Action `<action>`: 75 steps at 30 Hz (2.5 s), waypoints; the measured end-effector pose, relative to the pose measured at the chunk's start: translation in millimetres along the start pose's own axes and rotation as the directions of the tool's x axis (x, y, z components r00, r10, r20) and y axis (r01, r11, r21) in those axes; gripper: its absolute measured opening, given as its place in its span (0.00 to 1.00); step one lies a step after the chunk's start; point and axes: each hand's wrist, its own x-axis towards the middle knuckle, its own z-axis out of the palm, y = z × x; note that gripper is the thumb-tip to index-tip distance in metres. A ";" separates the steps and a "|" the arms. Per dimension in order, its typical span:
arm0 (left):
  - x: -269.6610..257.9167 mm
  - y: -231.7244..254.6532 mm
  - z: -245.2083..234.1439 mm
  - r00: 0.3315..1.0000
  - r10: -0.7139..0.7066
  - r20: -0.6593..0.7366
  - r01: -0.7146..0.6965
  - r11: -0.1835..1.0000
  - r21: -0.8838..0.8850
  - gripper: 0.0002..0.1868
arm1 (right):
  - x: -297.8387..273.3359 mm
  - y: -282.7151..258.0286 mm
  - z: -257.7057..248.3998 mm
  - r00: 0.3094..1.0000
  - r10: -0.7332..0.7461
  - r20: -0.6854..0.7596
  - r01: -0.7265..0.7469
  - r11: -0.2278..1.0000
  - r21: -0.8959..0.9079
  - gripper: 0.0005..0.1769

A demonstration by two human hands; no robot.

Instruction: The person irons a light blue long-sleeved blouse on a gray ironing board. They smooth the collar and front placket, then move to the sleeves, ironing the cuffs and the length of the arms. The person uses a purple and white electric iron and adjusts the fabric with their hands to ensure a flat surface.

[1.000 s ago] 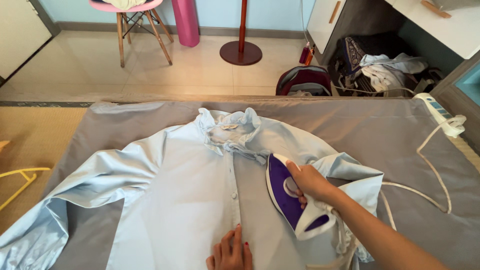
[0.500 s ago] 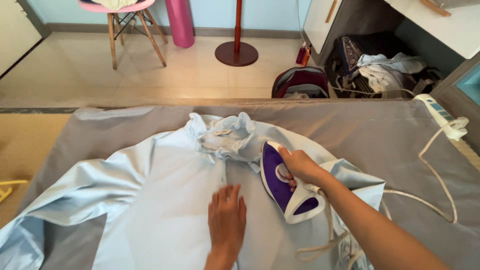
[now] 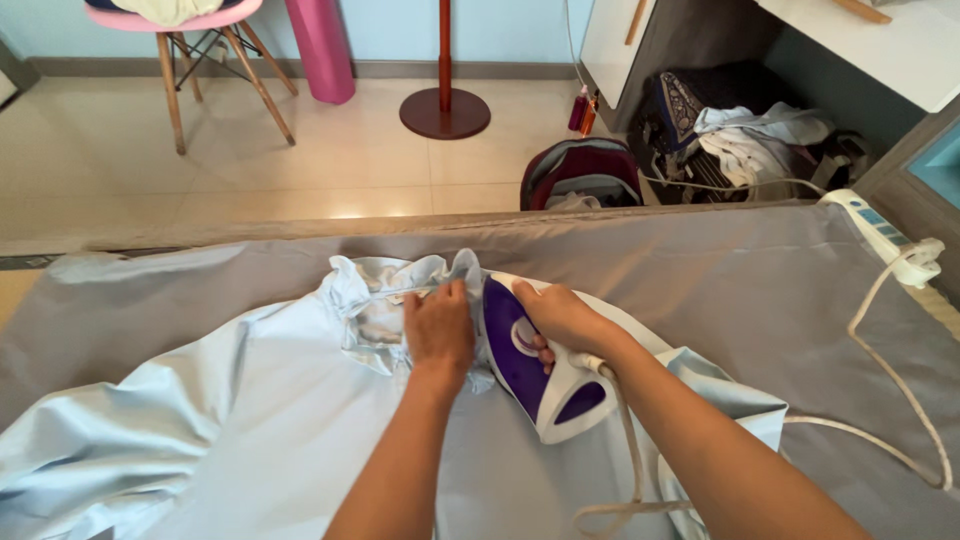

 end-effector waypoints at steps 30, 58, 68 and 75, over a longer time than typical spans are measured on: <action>-79.3 -37.5 -105.8 0.921 0.321 0.221 -0.276 0.937 -0.213 0.18 | -45.9 12.0 17.2 0.992 0.098 0.081 -0.100 0.995 0.026 0.32; -101.6 -2.6 -76.4 0.893 0.258 0.368 -0.286 0.958 0.023 0.19 | -105.5 56.3 -4.7 0.981 0.190 0.037 -0.191 0.982 0.011 0.34; -108.5 -36.5 -147.7 0.742 0.384 0.549 -0.412 0.908 -0.079 0.06 | -69.8 41.5 0.1 0.995 0.101 -0.022 -0.101 0.995 -0.011 0.35; -100.0 -46.0 -101.7 0.937 0.303 0.177 -0.228 0.909 -0.348 0.15 | -23.8 10.9 0.7 0.996 0.053 -0.074 -0.055 0.998 -0.027 0.32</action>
